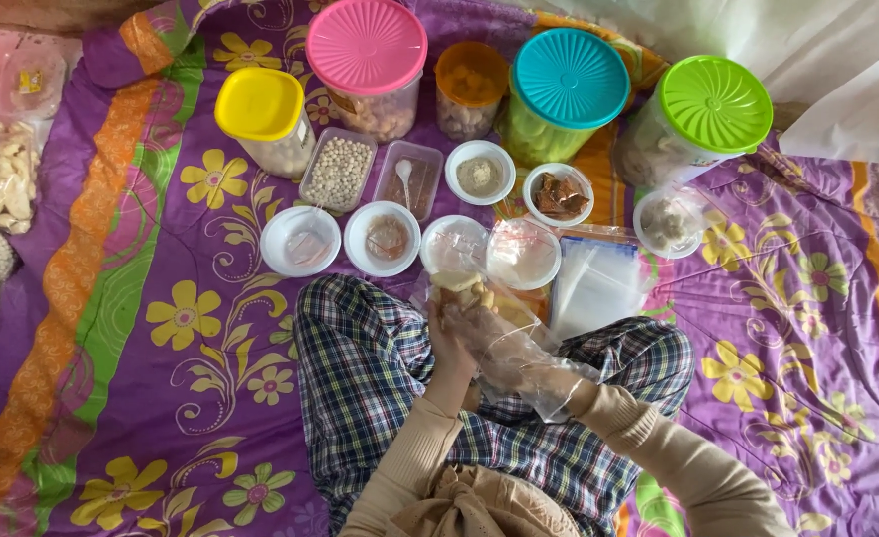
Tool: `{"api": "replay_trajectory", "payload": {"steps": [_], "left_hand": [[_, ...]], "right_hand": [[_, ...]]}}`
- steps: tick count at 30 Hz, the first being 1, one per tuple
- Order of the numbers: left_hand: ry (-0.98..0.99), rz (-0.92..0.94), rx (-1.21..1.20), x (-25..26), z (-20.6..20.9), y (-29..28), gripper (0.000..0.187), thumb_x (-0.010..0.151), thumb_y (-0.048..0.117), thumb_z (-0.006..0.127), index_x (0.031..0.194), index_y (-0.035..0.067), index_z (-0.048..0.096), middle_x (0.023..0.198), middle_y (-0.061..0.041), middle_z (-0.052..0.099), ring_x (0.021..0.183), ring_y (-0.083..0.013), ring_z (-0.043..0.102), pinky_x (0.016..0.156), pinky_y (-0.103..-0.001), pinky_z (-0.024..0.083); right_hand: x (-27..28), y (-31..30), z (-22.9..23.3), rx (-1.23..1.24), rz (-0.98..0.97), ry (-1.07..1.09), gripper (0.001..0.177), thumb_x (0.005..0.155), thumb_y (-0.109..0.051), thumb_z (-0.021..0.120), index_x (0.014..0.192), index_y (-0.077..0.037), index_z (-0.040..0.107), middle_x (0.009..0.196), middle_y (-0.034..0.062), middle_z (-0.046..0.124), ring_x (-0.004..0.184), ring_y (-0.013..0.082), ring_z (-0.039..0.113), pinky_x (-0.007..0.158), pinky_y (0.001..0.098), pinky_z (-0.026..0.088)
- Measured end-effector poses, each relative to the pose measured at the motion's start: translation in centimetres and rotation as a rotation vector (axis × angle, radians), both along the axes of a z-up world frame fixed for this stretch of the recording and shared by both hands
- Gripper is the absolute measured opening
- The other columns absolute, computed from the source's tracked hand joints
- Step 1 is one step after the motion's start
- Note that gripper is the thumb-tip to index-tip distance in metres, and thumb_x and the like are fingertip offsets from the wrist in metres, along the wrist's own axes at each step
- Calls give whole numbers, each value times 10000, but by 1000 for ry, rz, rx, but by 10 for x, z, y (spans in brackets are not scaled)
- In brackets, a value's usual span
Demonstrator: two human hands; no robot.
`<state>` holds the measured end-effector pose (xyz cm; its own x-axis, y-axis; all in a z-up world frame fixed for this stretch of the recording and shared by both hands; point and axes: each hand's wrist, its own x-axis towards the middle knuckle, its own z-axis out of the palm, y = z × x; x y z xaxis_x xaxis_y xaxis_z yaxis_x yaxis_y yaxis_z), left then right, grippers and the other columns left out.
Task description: Packaging various food items like nuts and seeds into small plastic bags using a spoon.
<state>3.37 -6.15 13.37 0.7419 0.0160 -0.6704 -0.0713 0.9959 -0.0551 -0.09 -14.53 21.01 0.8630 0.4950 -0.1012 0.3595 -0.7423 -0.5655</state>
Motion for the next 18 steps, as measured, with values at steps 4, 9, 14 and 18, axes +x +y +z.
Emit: {"api": "replay_trajectory", "payload": {"steps": [4, 9, 14, 18], "left_hand": [[-32, 6, -80, -4, -31, 11, 530, 917, 567, 663, 1256, 162, 625, 1302, -123, 676, 1166, -422, 647, 1098, -647, 427], [-81, 33, -56, -6, -51, 10, 523, 910, 557, 655, 1260, 168, 638, 1342, -184, 649, 1289, -448, 574, 1198, -674, 297], [-69, 9, -62, -10, -45, 11, 500, 927, 548, 631, 1264, 178, 644, 1384, -164, 633, 1326, -420, 554, 1216, -638, 271], [-48, 12, -88, -12, -71, 12, 497, 906, 544, 672, 1233, 170, 661, 1396, -166, 630, 1317, -437, 554, 1204, -660, 289]], "right_hand": [[4, -22, -24, 29, 142, -61, 691, 927, -273, 596, 1572, -213, 354, 1253, 36, 650, 1098, 129, 687, 910, 220, 552], [15, -43, -92, 80, 516, -254, 789, 923, -216, 564, 1631, -131, 226, 1570, 201, 370, 1398, 306, 483, 1118, 384, 433], [22, -24, -20, 158, 419, 101, 784, 951, -109, 564, 1628, -102, 168, 1522, 185, 426, 1323, 257, 537, 1051, 361, 498], [0, -8, -12, 6, 342, -139, 694, 975, 1, 480, 1619, 23, 223, 1443, 240, 496, 1330, 235, 517, 1138, 322, 409]]}}
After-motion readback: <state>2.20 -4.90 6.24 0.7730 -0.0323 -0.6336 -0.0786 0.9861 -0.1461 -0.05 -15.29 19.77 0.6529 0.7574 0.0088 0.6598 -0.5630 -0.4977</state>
